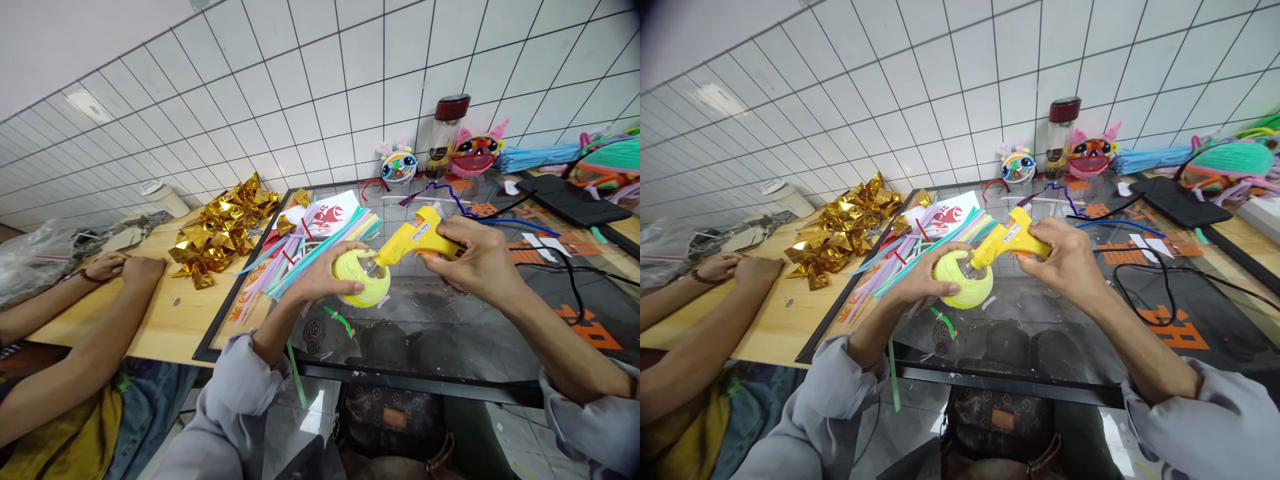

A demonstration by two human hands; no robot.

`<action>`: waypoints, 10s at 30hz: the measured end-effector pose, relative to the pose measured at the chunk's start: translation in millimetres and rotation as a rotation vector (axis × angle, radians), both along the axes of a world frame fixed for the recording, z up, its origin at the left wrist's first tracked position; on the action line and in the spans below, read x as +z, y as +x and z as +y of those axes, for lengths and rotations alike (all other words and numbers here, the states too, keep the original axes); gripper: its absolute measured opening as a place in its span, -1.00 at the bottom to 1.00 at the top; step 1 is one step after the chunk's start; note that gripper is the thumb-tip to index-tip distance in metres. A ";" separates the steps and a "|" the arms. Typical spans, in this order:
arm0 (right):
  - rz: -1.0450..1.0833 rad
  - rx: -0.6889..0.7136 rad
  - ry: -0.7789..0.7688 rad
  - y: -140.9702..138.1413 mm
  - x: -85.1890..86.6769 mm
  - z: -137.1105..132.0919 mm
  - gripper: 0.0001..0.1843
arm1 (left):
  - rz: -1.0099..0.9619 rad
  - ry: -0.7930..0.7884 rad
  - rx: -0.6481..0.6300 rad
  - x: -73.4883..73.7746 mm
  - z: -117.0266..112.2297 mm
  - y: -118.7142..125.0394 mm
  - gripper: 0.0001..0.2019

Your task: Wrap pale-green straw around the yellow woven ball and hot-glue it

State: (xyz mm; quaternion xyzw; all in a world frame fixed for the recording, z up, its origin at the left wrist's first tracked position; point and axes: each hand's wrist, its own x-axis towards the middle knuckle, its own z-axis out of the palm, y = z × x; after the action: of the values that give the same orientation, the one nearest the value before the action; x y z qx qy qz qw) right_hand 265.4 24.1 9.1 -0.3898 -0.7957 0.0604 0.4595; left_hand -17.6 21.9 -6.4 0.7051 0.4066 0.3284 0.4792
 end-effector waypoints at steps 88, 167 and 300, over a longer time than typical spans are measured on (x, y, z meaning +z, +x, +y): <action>0.043 -0.082 0.026 -9.5 -6.1 -0.3 -0.66 | 0.002 -0.005 -0.001 4.3 -2.5 4.8 -0.23; 0.002 -0.108 -0.023 -6.2 -4.8 0.5 -0.71 | 0.011 0.043 -0.003 -1.7 1.4 5.2 -0.21; -0.003 0.228 0.001 -59.0 -6.9 -20.6 -0.94 | 0.120 0.520 -0.115 2.4 -8.9 2.7 -0.70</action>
State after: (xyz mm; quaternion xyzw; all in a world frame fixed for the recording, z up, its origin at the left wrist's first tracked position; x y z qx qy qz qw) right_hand 206.5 3.5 2.2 -0.2968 -0.8356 0.1114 0.4487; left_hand -14.9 13.0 -4.1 0.8444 0.2958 0.3518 0.2751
